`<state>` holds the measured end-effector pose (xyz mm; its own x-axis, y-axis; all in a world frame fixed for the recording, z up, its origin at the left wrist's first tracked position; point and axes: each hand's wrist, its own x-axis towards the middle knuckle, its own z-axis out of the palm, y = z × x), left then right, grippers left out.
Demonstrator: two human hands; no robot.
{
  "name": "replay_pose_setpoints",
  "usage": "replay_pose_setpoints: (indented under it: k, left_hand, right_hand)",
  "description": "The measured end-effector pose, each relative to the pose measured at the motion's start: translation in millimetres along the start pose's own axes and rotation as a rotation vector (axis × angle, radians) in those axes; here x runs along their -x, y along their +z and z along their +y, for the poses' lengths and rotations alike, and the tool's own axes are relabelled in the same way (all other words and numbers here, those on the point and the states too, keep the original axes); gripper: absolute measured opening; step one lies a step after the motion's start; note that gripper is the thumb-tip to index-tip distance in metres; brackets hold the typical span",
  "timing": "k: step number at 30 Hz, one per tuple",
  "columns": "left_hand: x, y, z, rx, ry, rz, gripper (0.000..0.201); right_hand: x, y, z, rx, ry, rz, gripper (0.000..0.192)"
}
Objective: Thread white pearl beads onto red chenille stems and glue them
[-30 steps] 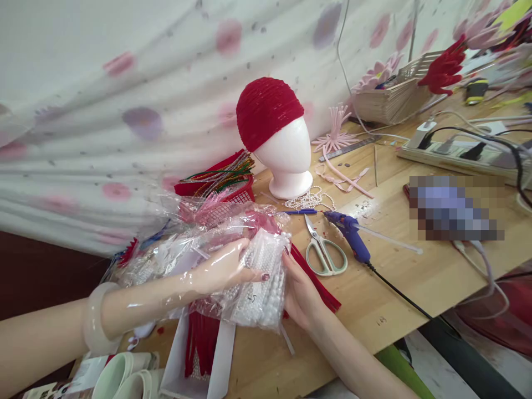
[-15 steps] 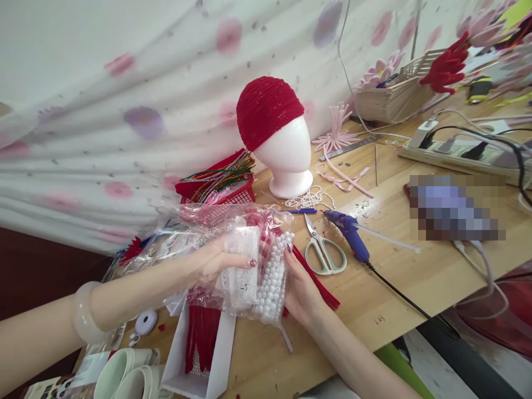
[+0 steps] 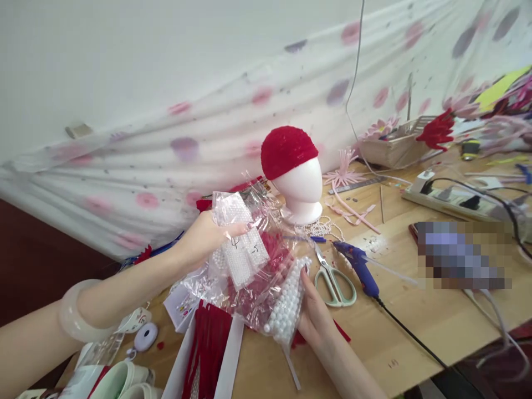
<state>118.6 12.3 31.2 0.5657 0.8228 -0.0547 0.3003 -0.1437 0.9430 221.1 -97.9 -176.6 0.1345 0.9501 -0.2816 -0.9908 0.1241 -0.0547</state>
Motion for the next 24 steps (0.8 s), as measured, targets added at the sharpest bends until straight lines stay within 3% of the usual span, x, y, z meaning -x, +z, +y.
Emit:
replay_pose_setpoints:
  k: [7, 13, 20, 24]
  left_hand:
    - [3.4, -10.4, 3.4, 0.311, -0.099, 0.107, 0.009]
    - [1.8, -24.0, 16.5, 0.401, 0.009, 0.258, 0.009]
    - [13.5, -47.6, 51.2, 0.569, 0.198, 0.156, 0.009]
    - [16.2, -65.4, 74.2, 0.691, 0.307, 0.213, 0.014]
  right_hand:
    - [-0.5, 3.0, 2.2, -0.025, 0.011, -0.073, 0.033]
    - [1.3, 4.1, 2.5, 0.007, 0.071, -0.152, 0.030]
    - [15.4, 5.6, 1.3, 0.243, 0.114, -0.275, 0.039]
    - [31.7, -8.0, -15.9, 0.284, 0.236, -0.244, 0.034]
